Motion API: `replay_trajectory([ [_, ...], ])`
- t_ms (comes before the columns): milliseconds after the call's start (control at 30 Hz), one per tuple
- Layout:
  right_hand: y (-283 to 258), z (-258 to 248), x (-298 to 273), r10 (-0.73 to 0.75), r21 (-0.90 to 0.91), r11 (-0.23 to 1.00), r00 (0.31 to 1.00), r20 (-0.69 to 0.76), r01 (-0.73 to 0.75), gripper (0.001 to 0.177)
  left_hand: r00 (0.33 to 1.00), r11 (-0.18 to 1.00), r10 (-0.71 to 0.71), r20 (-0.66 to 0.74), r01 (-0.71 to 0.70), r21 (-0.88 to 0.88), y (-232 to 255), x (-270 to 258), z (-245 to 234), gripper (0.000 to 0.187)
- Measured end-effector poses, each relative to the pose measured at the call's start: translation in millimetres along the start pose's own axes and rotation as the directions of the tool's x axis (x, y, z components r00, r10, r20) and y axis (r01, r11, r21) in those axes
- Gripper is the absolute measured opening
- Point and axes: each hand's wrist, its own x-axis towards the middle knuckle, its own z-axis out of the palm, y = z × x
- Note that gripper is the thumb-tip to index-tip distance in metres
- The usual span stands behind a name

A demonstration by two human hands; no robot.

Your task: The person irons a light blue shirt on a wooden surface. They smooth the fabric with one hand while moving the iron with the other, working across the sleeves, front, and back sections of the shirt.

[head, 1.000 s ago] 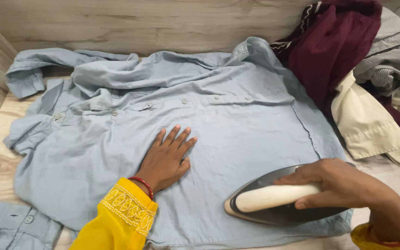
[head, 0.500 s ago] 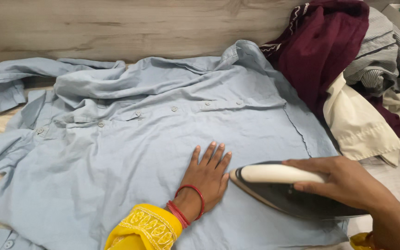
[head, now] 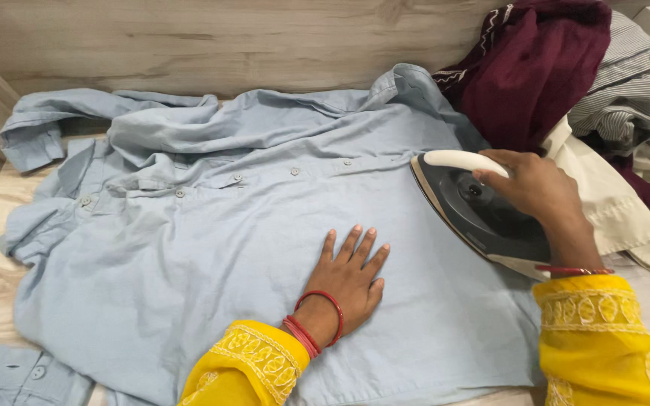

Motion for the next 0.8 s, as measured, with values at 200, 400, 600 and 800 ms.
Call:
replay_trajectory([
  [200, 23, 7, -20, 0.108, -0.086, 0.991, 0.994, 0.018, -0.106, 0.058, 1.0, 1.0, 0.014, -0.028, -0.013, 0.0, -2, -1, 1, 0.061],
  [400, 26, 9, 24, 0.149, -0.062, 0.986, 0.986, -0.079, -0.154, 0.055, 1.0, 1.0, 0.013, -0.013, -0.013, -0.016, -1, -1, 1, 0.061],
  [600, 26, 10, 47, 0.139, 0.012, 0.99, 0.987, -0.076, -0.138, 0.054, 1.0, 1.0, 0.009, -0.024, -0.01, -0.024, -1, -2, -1, 0.061],
  [800, 55, -1, 14, -0.101, 0.193, 0.978, 0.988, 0.113, 0.078, 0.054, 1.0, 1.0, 0.012, -0.006, -0.012, -0.007, -1, -2, -3, 0.061],
])
